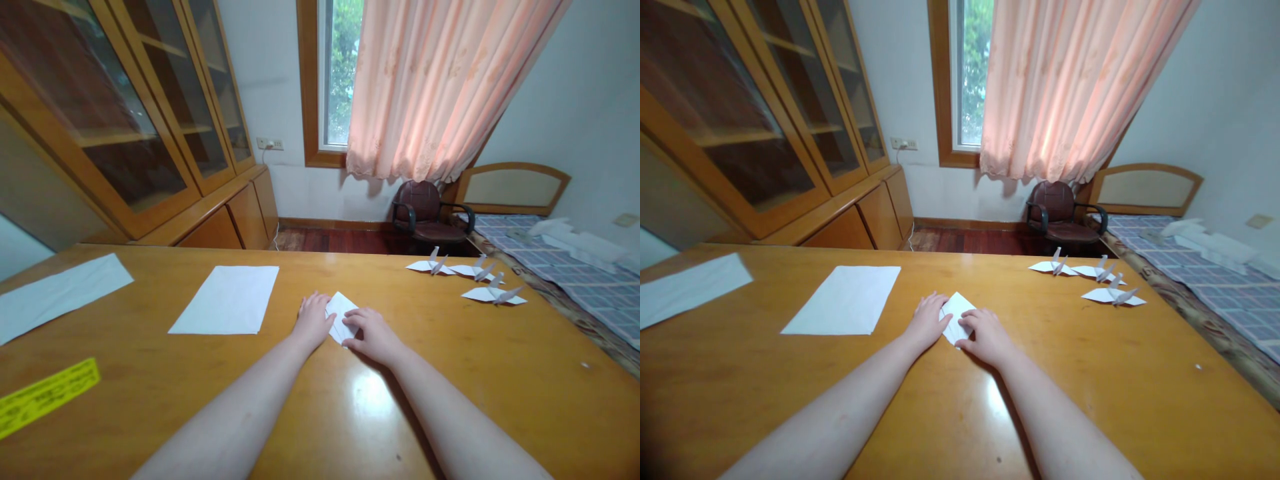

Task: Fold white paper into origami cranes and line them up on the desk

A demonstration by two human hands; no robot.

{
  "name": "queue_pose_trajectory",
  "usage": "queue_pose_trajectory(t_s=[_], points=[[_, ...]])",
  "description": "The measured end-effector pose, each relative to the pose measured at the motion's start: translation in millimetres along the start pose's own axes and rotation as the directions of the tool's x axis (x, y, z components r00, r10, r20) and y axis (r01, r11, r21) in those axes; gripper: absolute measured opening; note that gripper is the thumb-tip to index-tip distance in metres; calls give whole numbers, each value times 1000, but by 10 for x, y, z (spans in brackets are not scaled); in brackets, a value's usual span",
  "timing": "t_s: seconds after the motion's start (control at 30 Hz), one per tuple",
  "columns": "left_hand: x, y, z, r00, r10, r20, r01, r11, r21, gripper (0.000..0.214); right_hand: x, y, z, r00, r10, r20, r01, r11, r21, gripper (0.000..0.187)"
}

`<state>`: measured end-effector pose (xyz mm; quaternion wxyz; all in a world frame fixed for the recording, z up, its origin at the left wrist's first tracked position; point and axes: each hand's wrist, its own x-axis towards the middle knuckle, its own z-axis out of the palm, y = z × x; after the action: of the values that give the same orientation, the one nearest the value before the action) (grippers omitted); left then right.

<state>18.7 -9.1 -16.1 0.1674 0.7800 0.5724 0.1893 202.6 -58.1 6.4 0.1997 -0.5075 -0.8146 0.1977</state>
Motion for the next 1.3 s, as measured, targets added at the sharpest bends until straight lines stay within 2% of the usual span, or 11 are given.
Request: queue_pose_trajectory(t_s=[0.27,0.4,0.5,0.6,0.67,0.73,0.8,0.93,1.03,1.2,1.3], points=[[27,-51,10,995,29,-94,-59,939,-338,21,-6,-65,-45,1000,-7,5,7,999,32,49],[42,-43,6,995,-40,-87,-8,871,-492,39,-28,-65,-33,1000,7,0,-7,997,82,59],[49,-39,-8,998,-53,-36,17,767,-641,49,-26,-3,25,999,-15,-51,22,991,133,59],[47,-32,-22,996,-86,11,66,657,-751,39,11,113,107,974,104,-202,-50,966,255,58],[41,-18,-31,991,-119,65,122,581,-805,34,44,196,153,925,254,-282,-128,908,399,60],[34,1,-35,987,-126,100,151,513,-845,35,73,258,180,891,379,-251,-190,812,552,61],[27,17,-34,988,-110,107,147,478,-866,36,90,283,185,876,436,-205,-218,739,638,60],[19,24,-12,994,-69,88,110,461,-880,38,98,245,163,859,473,-196,-199,661,724,54],[16,15,11,996,-41,82,91,471,-878,38,98,217,155,854,474,-215,-167,640,750,50],[11,24,19,994,-48,99,108,601,-792,31,98,218,164,814,513,-275,-143,634,760,46],[-4,58,-16,993,-59,99,114,628,-770,28,92,204,166,788,553,-271,-148,596,789,41]])
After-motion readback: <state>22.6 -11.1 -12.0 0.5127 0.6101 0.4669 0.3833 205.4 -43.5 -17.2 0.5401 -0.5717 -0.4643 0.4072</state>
